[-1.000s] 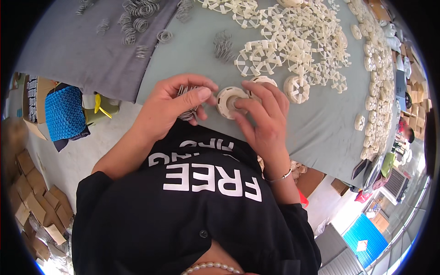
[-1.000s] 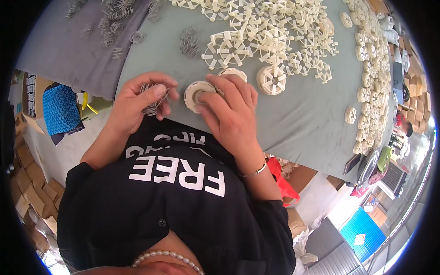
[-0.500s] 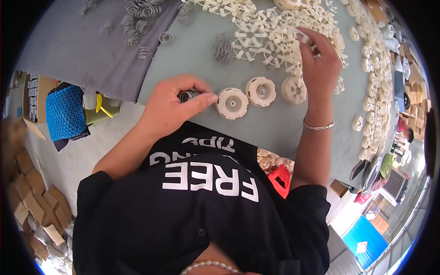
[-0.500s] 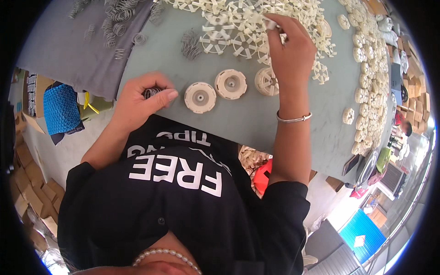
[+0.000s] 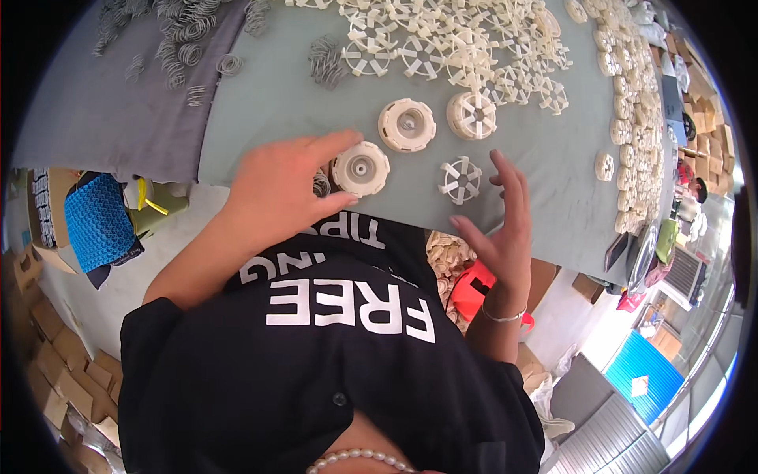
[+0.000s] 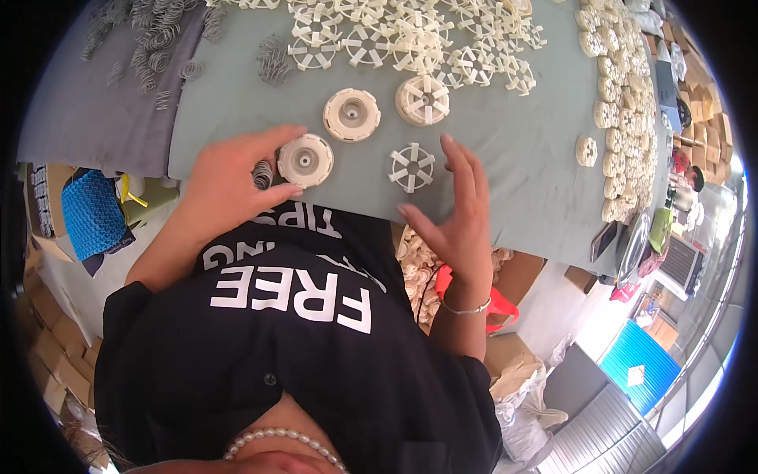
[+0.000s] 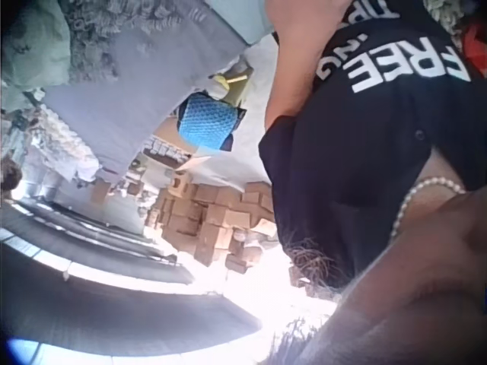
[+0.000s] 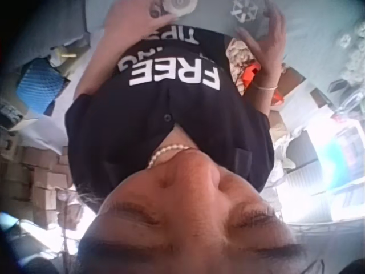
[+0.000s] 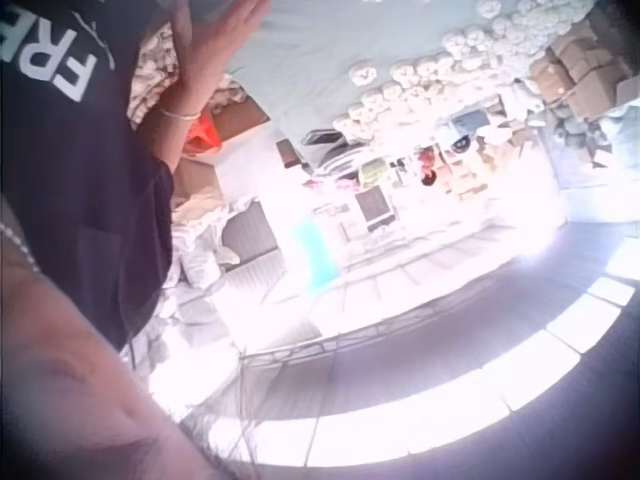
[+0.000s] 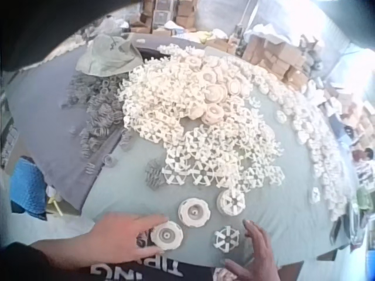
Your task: The person assembles small white plastic components by hand on a table. They insert metal springs into circular plastic bases and attach star-shaped plastic pieces to form complete units. The person repeatedly picks up parts, aligns them, and places the assembled units on the table.
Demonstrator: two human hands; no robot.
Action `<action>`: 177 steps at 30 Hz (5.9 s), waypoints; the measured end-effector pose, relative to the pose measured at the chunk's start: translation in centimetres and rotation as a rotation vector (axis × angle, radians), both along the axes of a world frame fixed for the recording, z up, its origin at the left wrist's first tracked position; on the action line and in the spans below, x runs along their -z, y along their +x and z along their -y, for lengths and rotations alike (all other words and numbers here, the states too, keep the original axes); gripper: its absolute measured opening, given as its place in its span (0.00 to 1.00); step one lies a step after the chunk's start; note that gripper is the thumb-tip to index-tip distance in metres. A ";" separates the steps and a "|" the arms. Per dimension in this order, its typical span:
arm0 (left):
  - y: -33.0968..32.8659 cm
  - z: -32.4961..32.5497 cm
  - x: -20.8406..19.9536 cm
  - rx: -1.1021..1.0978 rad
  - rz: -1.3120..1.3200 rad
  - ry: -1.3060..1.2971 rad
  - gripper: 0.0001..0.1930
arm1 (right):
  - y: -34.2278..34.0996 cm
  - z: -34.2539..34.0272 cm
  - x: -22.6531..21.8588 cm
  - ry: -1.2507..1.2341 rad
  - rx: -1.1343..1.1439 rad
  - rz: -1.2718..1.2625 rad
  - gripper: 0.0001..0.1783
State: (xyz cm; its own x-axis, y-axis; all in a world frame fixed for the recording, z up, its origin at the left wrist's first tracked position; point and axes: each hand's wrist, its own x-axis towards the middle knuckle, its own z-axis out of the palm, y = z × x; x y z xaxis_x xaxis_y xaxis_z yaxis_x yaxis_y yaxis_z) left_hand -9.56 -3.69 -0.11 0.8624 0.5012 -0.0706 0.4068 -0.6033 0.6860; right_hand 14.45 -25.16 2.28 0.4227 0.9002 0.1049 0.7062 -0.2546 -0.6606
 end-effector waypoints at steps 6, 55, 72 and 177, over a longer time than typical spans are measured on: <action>-0.8 0.1 -1.3 -0.029 -0.026 -0.162 0.40 | 0.7 -1.0 1.1 -0.091 0.023 -0.043 0.35; 3.5 1.0 -1.0 0.167 -0.099 -0.129 0.36 | 10.1 -2.2 -1.3 -0.127 0.126 0.137 0.33; 2.5 1.5 -0.6 0.072 -0.050 -0.136 0.43 | 13.5 -3.1 -2.6 -0.159 0.289 0.340 0.34; 10.4 -0.2 -0.2 -0.132 -0.033 -1.355 0.18 | 3.2 -4.0 4.8 0.427 0.111 -0.457 0.40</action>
State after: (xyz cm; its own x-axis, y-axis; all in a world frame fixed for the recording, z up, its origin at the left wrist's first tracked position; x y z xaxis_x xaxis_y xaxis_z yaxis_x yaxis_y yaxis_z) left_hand 0.82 -3.52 0.07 0.8024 0.1011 -0.5882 0.4359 0.5740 0.6932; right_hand 17.61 -21.20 -2.51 0.5979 0.7672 0.2322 0.3134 0.0429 -0.9486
